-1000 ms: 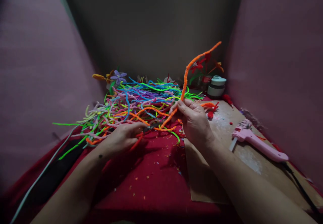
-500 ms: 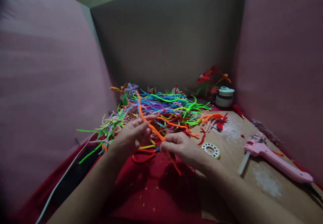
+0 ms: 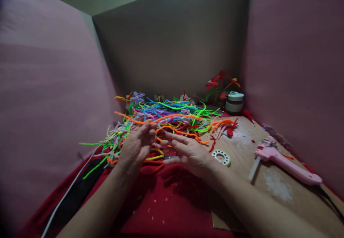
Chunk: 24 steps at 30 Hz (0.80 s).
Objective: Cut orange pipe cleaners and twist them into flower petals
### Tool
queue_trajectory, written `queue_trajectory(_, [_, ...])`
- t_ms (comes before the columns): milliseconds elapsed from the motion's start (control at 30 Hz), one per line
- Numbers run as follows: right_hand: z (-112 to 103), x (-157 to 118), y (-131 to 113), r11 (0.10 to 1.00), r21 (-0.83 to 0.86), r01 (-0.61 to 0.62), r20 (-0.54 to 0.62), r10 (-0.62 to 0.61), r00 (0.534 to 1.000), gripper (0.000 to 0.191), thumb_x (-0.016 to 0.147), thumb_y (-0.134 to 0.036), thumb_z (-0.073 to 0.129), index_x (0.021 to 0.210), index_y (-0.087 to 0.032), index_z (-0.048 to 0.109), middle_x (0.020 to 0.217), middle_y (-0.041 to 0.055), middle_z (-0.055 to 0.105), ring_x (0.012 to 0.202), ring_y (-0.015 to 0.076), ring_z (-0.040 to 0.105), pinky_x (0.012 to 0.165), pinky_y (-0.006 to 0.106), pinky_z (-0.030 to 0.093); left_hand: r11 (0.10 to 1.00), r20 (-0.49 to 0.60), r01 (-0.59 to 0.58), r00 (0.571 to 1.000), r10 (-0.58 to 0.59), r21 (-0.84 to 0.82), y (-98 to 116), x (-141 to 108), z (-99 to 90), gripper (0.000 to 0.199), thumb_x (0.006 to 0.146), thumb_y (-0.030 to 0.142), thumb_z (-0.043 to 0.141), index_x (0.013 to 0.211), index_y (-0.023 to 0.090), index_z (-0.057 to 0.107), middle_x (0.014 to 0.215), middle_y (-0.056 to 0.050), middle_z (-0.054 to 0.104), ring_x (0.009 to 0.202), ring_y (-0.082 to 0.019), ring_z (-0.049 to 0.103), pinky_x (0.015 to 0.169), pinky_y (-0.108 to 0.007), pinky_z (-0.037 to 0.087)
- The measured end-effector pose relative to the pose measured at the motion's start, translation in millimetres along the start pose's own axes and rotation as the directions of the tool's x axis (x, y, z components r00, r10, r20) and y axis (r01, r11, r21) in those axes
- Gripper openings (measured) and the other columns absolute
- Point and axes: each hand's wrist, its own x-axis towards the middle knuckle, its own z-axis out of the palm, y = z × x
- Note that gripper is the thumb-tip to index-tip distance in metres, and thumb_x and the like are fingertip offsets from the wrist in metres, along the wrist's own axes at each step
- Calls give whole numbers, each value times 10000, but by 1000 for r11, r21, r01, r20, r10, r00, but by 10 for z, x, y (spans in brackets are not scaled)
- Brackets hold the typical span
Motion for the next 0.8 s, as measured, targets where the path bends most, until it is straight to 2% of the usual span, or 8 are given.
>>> queue_trajectory(67, [13,10,4,999,20,25,-17,-25,1000,398,750,-319,666,1129,-221,591,989,77,645,820,181,625,721,407,524,1000,22,-22,1000,22,14,-63,-59,51,149,684,148,690,819,124,632,703,-18,680,525,-65,581,463,-153,443])
queue_trajectory(133, [8,23,-4,996,-20,91,-85,-93,992,372,743,-316,674,1094,-209,617,925,60,653,731,147,619,689,362,523,997,54,-12,998,8,78,-114,-115,84,174,672,165,704,826,124,633,689,-15,674,509,-71,572,449,-163,432])
queue_trajectory(233, [-5,42,-14,976,-104,192,-174,-208,963,263,742,-324,670,957,-171,667,797,33,655,586,84,560,591,244,481,964,97,68,991,-96,256,-195,-194,114,183,679,207,702,822,112,637,618,-10,642,481,-77,552,455,-178,426])
queue_trajectory(333, [-12,60,-11,953,-190,234,-232,-276,933,243,722,-363,670,795,-131,662,678,22,634,504,73,512,511,213,424,899,102,81,985,-137,431,-267,-270,150,198,677,237,701,813,107,642,633,-15,635,491,-83,551,465,-188,424])
queue_trajectory(433, [-21,74,-8,927,-328,180,-273,-275,922,258,722,-376,647,693,-123,605,601,12,606,456,79,496,483,220,400,827,95,40,989,-113,561,-283,-317,200,190,674,253,696,798,118,650,661,-14,640,503,-85,543,468,-189,413])
queue_trajectory(600, [-27,69,-34,794,-607,19,-216,-188,958,246,783,-268,522,572,-144,506,480,-26,504,410,70,439,446,201,341,714,128,-33,989,-80,699,-254,-273,237,134,649,249,691,687,124,661,504,37,537,416,-43,401,405,-163,294])
queue_trajectory(700, [-24,58,-67,694,-718,-50,-186,-122,975,253,797,-165,432,550,-149,481,441,-41,457,393,66,410,432,194,314,702,138,-7,982,-130,712,-278,-221,186,161,644,271,689,710,124,672,494,40,512,416,-39,364,399,-166,261])
queue_trajectory(800, [-10,45,-92,655,-751,-84,-187,-88,978,218,747,-95,449,536,-148,474,424,-52,436,386,58,379,414,187,276,715,152,39,967,-202,698,-307,-188,103,189,637,281,697,734,120,677,485,38,499,418,-44,370,407,-170,271])
